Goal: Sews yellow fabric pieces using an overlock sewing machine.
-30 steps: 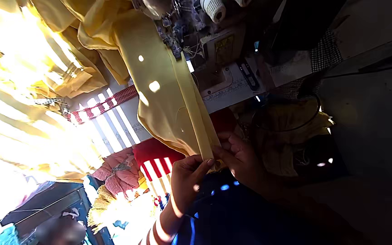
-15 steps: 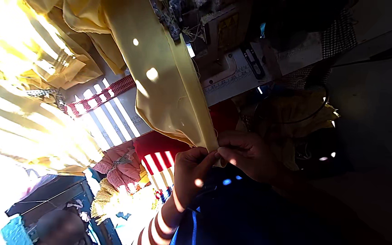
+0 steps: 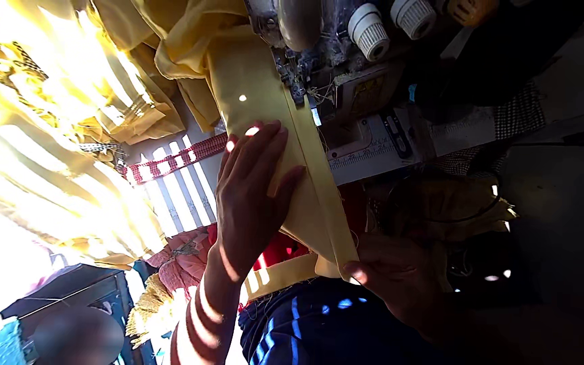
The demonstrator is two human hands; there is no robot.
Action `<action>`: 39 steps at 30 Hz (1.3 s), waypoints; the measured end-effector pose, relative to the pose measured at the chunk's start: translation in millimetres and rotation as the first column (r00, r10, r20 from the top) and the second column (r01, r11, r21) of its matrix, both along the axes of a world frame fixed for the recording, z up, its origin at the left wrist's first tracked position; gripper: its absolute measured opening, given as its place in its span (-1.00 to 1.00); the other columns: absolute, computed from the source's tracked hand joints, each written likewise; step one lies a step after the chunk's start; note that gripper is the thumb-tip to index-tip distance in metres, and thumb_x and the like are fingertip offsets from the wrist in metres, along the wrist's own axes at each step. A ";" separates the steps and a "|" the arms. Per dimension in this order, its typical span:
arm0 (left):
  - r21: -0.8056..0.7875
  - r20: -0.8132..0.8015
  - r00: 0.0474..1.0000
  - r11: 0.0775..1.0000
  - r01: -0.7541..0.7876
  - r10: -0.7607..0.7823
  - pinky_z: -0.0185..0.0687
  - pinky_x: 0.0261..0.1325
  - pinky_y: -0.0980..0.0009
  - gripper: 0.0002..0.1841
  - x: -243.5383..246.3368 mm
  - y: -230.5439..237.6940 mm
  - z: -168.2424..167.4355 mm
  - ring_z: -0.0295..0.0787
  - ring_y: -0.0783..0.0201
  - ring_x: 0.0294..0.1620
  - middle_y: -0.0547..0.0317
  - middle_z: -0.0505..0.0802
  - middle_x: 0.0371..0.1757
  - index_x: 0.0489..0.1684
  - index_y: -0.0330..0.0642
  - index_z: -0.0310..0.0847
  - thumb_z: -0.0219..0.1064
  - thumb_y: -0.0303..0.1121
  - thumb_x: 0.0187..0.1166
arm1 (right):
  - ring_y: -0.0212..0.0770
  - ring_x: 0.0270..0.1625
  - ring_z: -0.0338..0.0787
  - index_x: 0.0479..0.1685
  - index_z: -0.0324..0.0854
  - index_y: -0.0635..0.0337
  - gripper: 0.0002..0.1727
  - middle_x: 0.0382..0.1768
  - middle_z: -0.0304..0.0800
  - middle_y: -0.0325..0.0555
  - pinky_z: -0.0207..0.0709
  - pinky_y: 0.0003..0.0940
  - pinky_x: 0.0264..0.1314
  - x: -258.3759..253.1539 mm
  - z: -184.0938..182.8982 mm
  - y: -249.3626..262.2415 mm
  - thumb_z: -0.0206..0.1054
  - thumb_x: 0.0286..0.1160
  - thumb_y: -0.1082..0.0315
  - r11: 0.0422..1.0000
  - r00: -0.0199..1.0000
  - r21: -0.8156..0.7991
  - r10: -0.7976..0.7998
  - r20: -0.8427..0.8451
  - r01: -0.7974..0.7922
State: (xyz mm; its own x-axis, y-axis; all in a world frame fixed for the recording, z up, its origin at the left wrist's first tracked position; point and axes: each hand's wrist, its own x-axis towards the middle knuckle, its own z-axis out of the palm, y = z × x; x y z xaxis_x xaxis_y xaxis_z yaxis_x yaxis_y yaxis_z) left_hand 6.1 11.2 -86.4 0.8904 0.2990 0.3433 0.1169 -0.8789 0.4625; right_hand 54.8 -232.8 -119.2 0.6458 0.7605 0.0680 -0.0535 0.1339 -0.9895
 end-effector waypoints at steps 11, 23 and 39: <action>0.008 -0.030 1.000 1.000 0.006 -0.006 0.20 0.82 -0.04 -0.57 12.9 20.5 1.7 0.42 0.09 0.74 0.08 0.67 0.60 0.44 -0.14 0.70 0.31 -0.16 0.69 | -0.50 -0.19 0.81 -0.31 0.80 0.25 -0.83 -0.24 0.86 -0.22 0.74 -0.64 -0.14 16.4 -17.8 19.8 0.41 0.59 0.36 0.995 0.999 -0.080 -0.054 0.003 0.054; -0.007 0.096 0.995 0.999 0.036 -0.035 0.51 0.41 0.49 -0.67 69.8 84.2 15.6 0.73 0.41 0.30 0.03 0.85 0.24 0.15 -0.17 0.81 0.47 -0.18 0.56 | -0.54 -0.35 0.75 -0.37 0.79 0.27 -0.79 -0.34 0.83 -0.23 0.66 -0.67 -0.30 64.6 -6.2 85.8 0.39 0.59 0.35 0.989 0.989 -0.093 -0.104 0.101 0.114; -0.139 0.178 0.964 0.974 -0.176 0.200 0.72 0.15 0.31 -0.69 13.5 50.1 22.7 0.79 0.31 0.07 0.09 0.85 0.09 0.23 -0.23 0.74 0.14 -0.28 0.80 | -0.34 0.15 0.87 0.52 0.49 0.36 -0.33 0.16 0.86 -0.03 0.81 -0.35 0.18 31.3 -42.5 46.3 0.36 0.63 -0.01 0.926 0.901 -0.300 -0.086 0.425 0.230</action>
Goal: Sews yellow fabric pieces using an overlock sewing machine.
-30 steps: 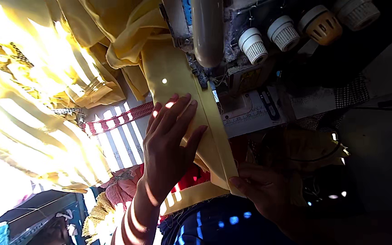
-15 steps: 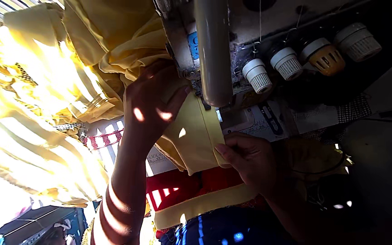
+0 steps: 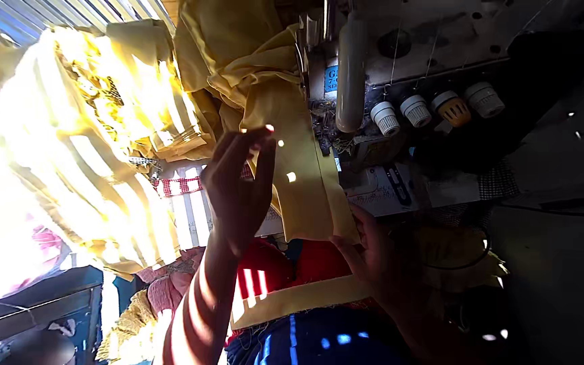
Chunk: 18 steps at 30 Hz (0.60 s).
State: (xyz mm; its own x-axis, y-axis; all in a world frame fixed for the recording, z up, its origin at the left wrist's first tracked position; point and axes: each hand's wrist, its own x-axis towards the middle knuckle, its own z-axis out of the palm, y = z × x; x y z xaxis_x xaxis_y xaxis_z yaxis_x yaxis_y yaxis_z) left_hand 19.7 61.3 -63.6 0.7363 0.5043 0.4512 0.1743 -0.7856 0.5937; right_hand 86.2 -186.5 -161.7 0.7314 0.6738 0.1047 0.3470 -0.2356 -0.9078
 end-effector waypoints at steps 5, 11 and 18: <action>-0.633 -0.133 0.961 0.766 0.107 -0.244 0.90 0.12 0.34 -0.60 -55.5 -101.5 -53.0 0.94 0.37 -0.01 0.17 0.97 -0.01 0.18 -0.30 0.79 0.27 -0.13 0.74 | -0.41 -0.49 0.76 -0.23 0.80 0.16 -0.71 -0.52 0.81 -0.21 0.66 -0.50 -0.42 -56.4 -14.3 -71.8 0.26 0.68 0.19 0.984 0.944 -0.177 0.059 0.325 -0.001; -0.874 -0.009 0.974 0.474 0.103 -0.227 0.92 -0.08 0.31 -0.81 -66.8 -131.9 -52.9 0.95 0.27 -0.28 0.10 0.96 -0.32 -0.29 -0.32 0.86 0.38 -0.39 0.65 | -0.11 -0.14 0.90 -0.15 0.82 0.08 -0.60 -0.21 0.90 -0.12 0.76 0.01 -0.13 -39.6 28.4 -87.4 0.24 0.71 -0.03 0.759 0.801 -0.311 0.598 -0.016 -0.572; -0.989 0.033 0.992 -0.145 0.016 -0.120 0.88 -0.03 0.30 -0.86 -60.4 -135.7 -44.6 0.93 0.24 -0.30 -0.01 0.93 -0.34 -0.36 -0.32 0.79 0.38 -0.50 0.60 | -0.22 0.24 0.82 0.68 0.31 0.15 -0.35 0.39 0.70 -0.04 0.80 -0.30 0.17 27.2 16.0 22.0 0.39 0.59 0.39 0.978 0.974 0.186 0.127 -0.186 -0.092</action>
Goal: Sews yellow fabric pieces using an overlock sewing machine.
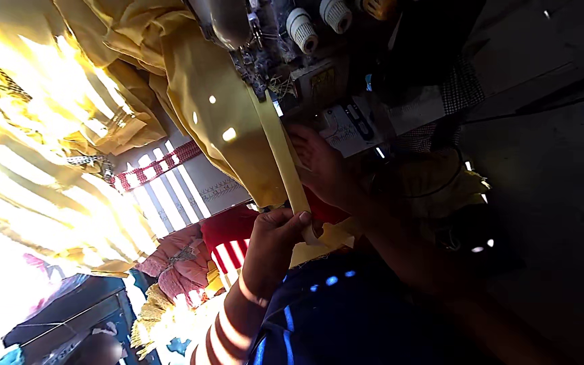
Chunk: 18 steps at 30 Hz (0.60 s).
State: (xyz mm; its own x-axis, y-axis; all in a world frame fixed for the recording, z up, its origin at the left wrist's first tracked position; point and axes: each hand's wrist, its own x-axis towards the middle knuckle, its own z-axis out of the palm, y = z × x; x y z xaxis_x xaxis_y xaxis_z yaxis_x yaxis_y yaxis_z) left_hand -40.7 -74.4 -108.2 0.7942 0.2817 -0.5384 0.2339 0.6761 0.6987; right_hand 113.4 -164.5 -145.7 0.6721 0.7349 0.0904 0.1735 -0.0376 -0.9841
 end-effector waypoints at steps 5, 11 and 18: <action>0.125 0.018 0.996 0.989 0.085 -0.088 0.87 0.03 0.27 -0.89 -27.3 -19.9 -27.2 0.94 0.24 -0.23 0.01 0.95 -0.28 -0.23 -0.35 0.83 0.39 -0.51 0.59 | -0.46 -0.43 0.75 -0.04 0.74 0.20 -0.84 -0.41 0.80 -0.25 0.68 -0.53 -0.39 -41.5 -2.1 -29.9 0.27 0.69 0.36 0.999 0.976 -0.035 0.009 -0.217 -0.017; 0.211 0.005 0.983 0.961 0.180 -0.186 0.82 -0.02 0.41 -0.87 -53.5 -46.0 -39.2 0.90 0.39 -0.23 0.15 0.95 -0.28 -0.25 -0.29 0.88 0.41 -0.44 0.60 | -0.53 -0.18 0.85 0.24 0.60 0.39 -0.72 -0.15 0.89 -0.21 0.74 -0.63 -0.10 -85.4 -3.8 -87.5 0.16 0.78 0.40 0.998 0.918 -0.066 -0.012 -0.397 -0.015; 0.263 0.056 0.973 0.943 0.202 -0.224 0.82 -0.03 0.43 -0.86 -54.4 -44.8 -32.3 0.89 0.43 -0.25 0.19 0.94 -0.32 -0.31 -0.27 0.87 0.41 -0.44 0.59 | -0.41 -0.14 0.88 -0.09 0.80 0.34 -0.85 -0.18 0.90 -0.15 0.80 -0.53 0.00 -84.4 0.2 -93.7 0.40 0.59 0.43 0.999 0.891 -0.041 -0.049 -0.451 0.035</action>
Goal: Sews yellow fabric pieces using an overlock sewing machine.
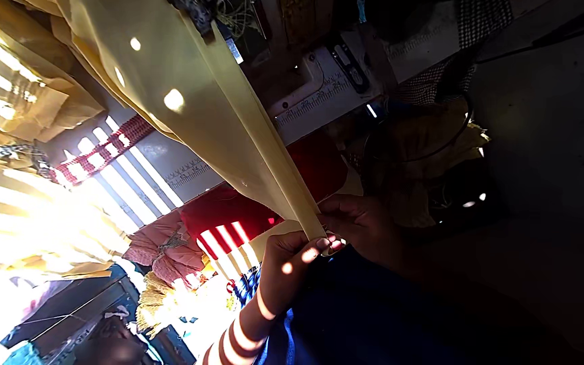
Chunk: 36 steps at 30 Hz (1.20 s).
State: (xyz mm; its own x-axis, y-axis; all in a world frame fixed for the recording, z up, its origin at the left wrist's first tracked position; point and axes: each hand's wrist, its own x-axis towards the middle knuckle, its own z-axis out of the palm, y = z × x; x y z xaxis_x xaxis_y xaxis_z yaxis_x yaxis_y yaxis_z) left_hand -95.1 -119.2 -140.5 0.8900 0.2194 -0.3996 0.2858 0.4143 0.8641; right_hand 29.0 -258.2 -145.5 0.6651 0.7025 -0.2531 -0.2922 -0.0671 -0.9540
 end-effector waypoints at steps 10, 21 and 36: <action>0.181 0.016 1.000 0.983 -0.017 0.014 0.66 -0.32 0.57 -0.80 0.0 -1.7 1.4 0.71 0.57 -0.47 0.31 0.83 -0.52 -0.49 -0.25 0.80 0.45 -0.41 0.56 | -0.38 -0.01 0.84 -0.08 0.81 0.35 -0.80 -0.06 0.86 -0.14 0.77 -0.49 0.12 9.2 7.5 -4.1 0.26 0.62 0.48 0.986 0.988 0.061 0.153 0.028 -0.154; 0.229 0.039 0.998 0.972 -0.047 0.039 0.75 -0.29 0.56 -0.91 -2.6 -0.9 2.2 0.80 0.53 -0.44 0.24 0.90 -0.46 -0.43 -0.28 0.86 0.55 -0.47 0.44 | -0.44 -0.05 0.84 -0.07 0.81 0.36 -0.79 -0.09 0.87 -0.17 0.76 -0.54 0.10 6.6 7.9 -4.3 0.26 0.61 0.46 0.989 0.990 0.048 0.139 0.019 -0.140; 0.780 0.010 0.937 0.589 0.212 -0.350 0.68 -0.29 0.46 -0.72 13.1 54.5 39.8 0.79 0.55 -0.39 0.39 0.89 -0.44 -0.42 -0.02 0.86 0.45 -0.05 0.55 | -0.47 -0.03 0.81 -0.30 0.80 0.23 -0.81 -0.16 0.86 -0.19 0.72 -0.61 0.02 5.1 15.2 -0.7 0.45 0.58 0.28 0.991 0.953 0.111 0.041 0.300 -0.078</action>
